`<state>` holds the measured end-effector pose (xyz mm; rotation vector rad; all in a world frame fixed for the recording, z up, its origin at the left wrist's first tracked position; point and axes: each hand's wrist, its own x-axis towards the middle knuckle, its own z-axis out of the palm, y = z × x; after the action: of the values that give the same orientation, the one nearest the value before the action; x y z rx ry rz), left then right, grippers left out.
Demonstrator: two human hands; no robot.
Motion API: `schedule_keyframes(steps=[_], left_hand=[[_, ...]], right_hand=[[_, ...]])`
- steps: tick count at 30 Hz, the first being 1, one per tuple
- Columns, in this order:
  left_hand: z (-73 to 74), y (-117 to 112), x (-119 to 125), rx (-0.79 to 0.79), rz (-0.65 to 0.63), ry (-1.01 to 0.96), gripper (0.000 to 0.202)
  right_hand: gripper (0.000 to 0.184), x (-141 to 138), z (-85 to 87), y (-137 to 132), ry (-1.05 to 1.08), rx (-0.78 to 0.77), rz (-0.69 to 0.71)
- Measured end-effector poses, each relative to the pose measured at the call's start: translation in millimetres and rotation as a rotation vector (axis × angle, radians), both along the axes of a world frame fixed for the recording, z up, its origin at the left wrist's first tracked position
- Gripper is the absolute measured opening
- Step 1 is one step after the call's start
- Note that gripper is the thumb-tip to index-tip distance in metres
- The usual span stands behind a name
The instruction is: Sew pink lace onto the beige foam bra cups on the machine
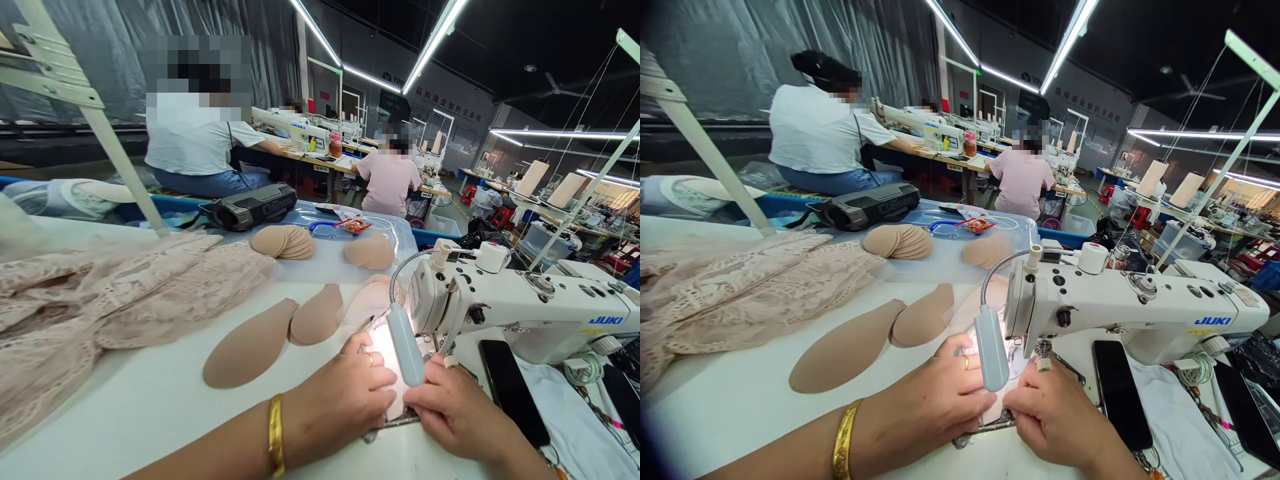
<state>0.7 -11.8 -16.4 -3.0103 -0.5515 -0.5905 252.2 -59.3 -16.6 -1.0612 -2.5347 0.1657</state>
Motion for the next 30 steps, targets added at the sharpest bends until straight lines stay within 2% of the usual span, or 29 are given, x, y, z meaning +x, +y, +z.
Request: schedule_keyframes(steps=[5,11,18,26,28,30], left_hand=[[0.7,-10.5,2.7,-0.047,0.011,0.042,0.019],[2.3,-9.4,6.1,-0.059,0.078,0.047,0.012],[3.7,3.8,7.4,-0.094,0.107,0.031,0.007],[-6.8,25.1,8.4,-0.015,0.095,-0.013,0.019],[-5.0,31.6,4.4,0.057,0.172,-0.035,0.022],[-1.0,40.1,-3.2,0.130,0.372,-0.095,0.026]], right_hand=[[0.019,-1.0,-2.0,-0.7,-0.060,-0.002,-0.027],[0.017,-2.7,-12.5,3.8,-0.042,0.053,-0.114],[0.018,-3.6,-25.1,12.0,0.024,0.119,-0.184],[0.019,-10.0,-17.2,15.8,0.082,0.088,-0.237],[0.019,-10.1,-16.5,15.3,0.087,0.090,-0.243],[0.019,-9.6,-16.6,14.8,0.080,0.088,-0.243]])
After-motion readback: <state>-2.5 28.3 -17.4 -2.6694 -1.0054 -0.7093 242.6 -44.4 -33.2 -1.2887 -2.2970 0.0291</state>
